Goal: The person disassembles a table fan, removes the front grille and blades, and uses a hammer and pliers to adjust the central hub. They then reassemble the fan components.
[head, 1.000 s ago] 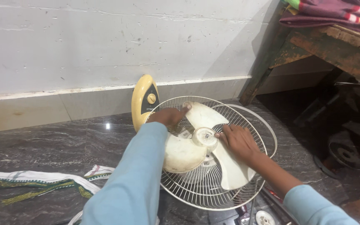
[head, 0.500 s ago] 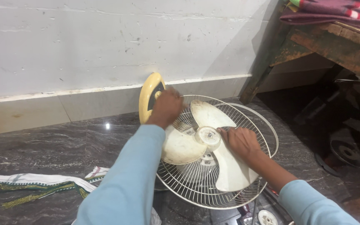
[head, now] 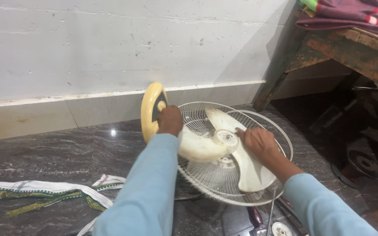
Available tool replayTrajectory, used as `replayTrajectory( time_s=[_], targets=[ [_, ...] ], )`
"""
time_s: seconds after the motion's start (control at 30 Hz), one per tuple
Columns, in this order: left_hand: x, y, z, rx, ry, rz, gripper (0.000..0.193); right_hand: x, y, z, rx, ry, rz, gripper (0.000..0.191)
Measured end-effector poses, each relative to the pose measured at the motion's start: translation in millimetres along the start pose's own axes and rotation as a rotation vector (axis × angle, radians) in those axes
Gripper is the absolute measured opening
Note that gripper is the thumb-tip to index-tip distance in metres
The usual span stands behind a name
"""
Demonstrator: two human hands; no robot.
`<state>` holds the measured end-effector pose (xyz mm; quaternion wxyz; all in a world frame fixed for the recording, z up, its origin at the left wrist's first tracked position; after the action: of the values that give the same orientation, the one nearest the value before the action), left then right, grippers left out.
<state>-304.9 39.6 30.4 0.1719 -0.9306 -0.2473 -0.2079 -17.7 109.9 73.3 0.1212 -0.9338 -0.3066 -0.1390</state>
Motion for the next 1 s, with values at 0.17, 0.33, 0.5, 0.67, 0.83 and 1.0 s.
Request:
replayTrajectory(
  time_s=[0.17, 0.33, 0.5, 0.67, 0.83, 1.0],
  targets=[
    [4.3, 20.3, -3.8, -0.068, -0.024, -0.192, 0.022, 19.6, -20.8, 1.4, -0.054, -0.042, 0.159, 0.062],
    [3.8, 34.3, -10.1, -0.074, 0.046, -0.244, 0.021, 13.4, -8.1, 18.9, -0.153, 0.041, 0.087, 0.054],
    [1.6, 27.9, -16.4, -0.1, -0.006, -0.237, 0.024, 6.5, 10.3, 35.4, -0.35, 0.017, 0.092, 0.045],
    [-1.4, 15.9, -8.4, -0.141, -0.012, -0.229, 0.028, 0.1, 20.0, 5.8, -0.356, -0.41, 0.234, 0.064],
    [-12.5, 7.5, -3.1, -0.082, 0.108, -0.188, 0.028, -36.0, 25.3, -36.9, -0.366, -0.383, -0.241, 0.089],
    [-21.4, 7.8, -1.9, -0.035, 0.199, -0.183, 0.029, -40.6, 14.0, -47.6, -0.443, -0.412, -0.31, 0.096]
  ],
)
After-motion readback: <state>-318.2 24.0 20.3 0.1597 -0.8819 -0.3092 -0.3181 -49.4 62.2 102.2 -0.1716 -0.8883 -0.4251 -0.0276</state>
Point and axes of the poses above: each hand's wrist, its own y-axis away from the middle knuckle, its own z-axis out of the palm, x = y × z, the point moved 9 cm from there along -y, towards the middle knuckle, and after that the axes turned 9 degrees about z, right-handed, at the moved point
